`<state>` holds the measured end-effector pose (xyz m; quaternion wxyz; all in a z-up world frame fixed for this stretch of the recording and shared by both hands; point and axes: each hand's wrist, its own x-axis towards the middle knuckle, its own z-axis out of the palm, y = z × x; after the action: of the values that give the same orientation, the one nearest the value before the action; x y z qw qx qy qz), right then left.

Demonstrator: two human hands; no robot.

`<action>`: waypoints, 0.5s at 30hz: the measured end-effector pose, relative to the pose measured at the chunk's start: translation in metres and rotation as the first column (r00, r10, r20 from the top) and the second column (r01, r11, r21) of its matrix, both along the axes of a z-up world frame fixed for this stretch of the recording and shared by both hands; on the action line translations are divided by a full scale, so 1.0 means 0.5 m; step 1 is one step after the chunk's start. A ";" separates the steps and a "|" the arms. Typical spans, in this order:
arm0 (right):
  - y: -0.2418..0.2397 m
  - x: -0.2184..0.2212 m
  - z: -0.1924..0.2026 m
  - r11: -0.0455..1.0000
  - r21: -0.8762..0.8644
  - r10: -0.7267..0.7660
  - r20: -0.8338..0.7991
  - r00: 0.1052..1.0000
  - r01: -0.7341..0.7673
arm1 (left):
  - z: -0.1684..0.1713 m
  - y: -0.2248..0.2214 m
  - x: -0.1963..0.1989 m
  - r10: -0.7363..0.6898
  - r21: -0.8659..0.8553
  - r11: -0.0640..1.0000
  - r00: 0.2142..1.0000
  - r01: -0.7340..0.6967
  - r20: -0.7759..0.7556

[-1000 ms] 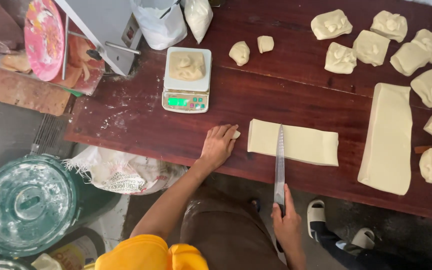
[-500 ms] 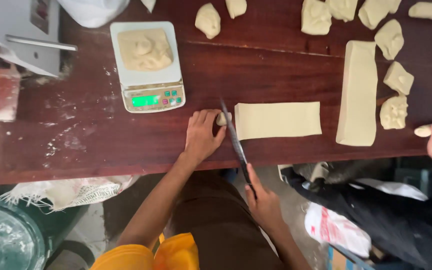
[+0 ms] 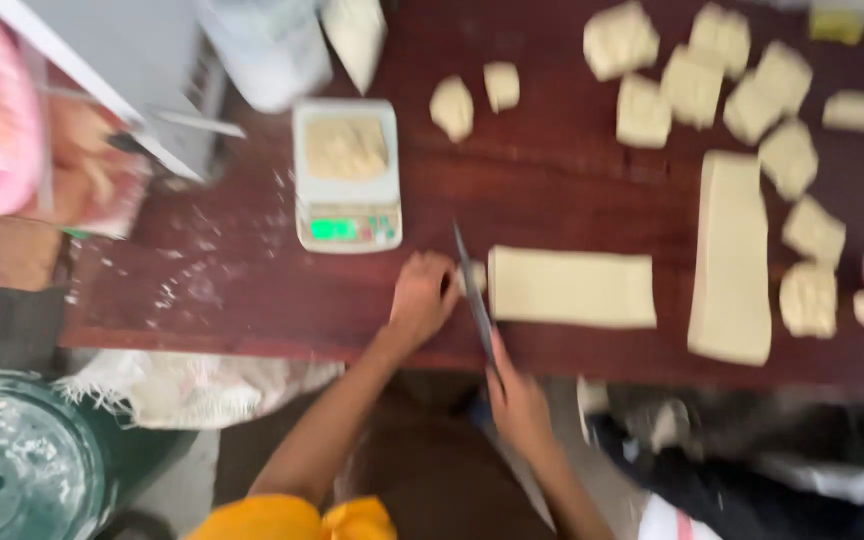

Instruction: Cutting and weighing portions of dough on a scale.

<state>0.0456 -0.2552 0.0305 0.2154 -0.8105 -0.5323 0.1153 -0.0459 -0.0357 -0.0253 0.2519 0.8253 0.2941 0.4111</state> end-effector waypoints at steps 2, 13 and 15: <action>-0.124 0.034 -0.050 0.988 -0.153 -0.055 -0.173 0.983 0.028 | -0.025 -0.027 -0.009 0.024 -0.202 0.979 0.998 -0.012 0.056; -0.152 0.044 -0.027 0.993 -0.118 -0.013 -0.267 0.964 -0.019 | 0.097 -0.115 -0.034 -0.197 -0.131 0.976 0.959 0.173 -0.202; -0.144 0.038 -0.025 0.996 -0.092 -0.011 -0.222 0.975 -0.009 | 0.066 -0.109 -0.027 -0.189 -0.068 0.981 0.972 0.181 -0.142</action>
<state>0.0645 -0.3272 0.0180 0.2359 -0.8019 -0.4987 0.2293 -0.0596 -0.0902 0.0078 0.2891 0.8701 0.2447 0.3155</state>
